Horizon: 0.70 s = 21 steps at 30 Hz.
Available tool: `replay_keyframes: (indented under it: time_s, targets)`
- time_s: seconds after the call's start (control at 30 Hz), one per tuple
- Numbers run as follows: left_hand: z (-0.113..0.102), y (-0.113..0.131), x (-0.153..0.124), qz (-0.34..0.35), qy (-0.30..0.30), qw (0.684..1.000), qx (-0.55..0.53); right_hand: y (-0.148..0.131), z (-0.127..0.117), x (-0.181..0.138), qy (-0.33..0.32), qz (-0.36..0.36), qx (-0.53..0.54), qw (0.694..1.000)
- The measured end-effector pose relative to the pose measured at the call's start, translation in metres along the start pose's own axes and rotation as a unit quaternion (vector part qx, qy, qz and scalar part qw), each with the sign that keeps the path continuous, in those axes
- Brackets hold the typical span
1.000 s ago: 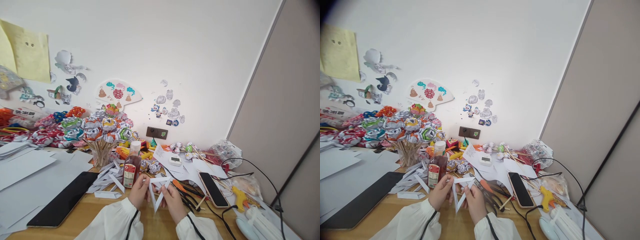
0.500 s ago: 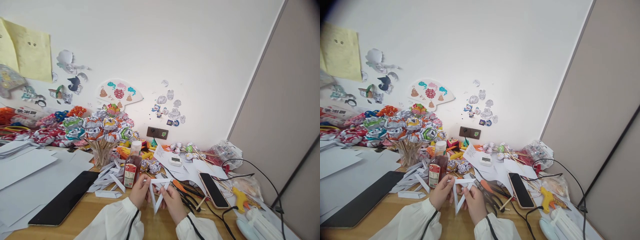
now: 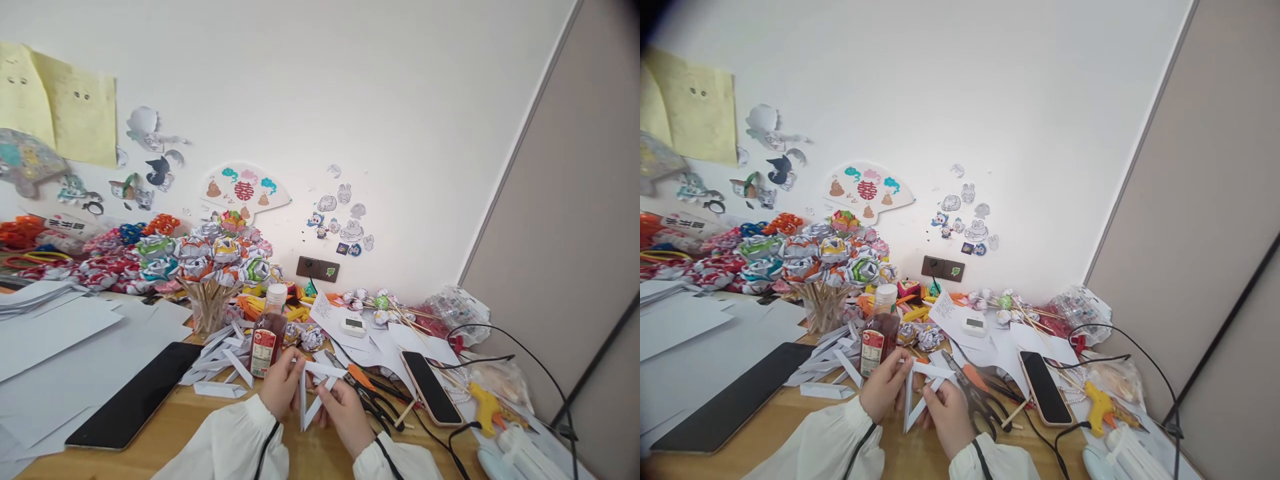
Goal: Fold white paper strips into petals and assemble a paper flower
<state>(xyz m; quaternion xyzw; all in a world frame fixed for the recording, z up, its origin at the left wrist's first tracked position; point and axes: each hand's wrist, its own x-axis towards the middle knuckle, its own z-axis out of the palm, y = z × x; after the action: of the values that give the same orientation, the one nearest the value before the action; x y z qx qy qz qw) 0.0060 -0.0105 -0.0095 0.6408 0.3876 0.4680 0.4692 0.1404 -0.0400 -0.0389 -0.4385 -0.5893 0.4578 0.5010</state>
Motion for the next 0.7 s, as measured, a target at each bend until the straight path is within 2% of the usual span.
replay_keyframes:
  time_s: [0.13,0.3,0.7]
  targets:
    - [-0.0016,0.0045,-0.0014,0.011,0.004,0.999,0.037,0.001,0.0012,-0.0001,-0.005,0.012,0.021,1.0]
    - [-0.0012,0.0034,-0.0011,0.006,-0.002,1.0,0.029,-0.0002,0.0013,-0.0005,-0.005,-0.005,0.033,0.999]
    - [0.0038,-0.0006,-0.003,0.001,-0.029,1.0,-0.004,-0.0068,0.004,-0.0032,0.05,-0.019,0.023,0.998]
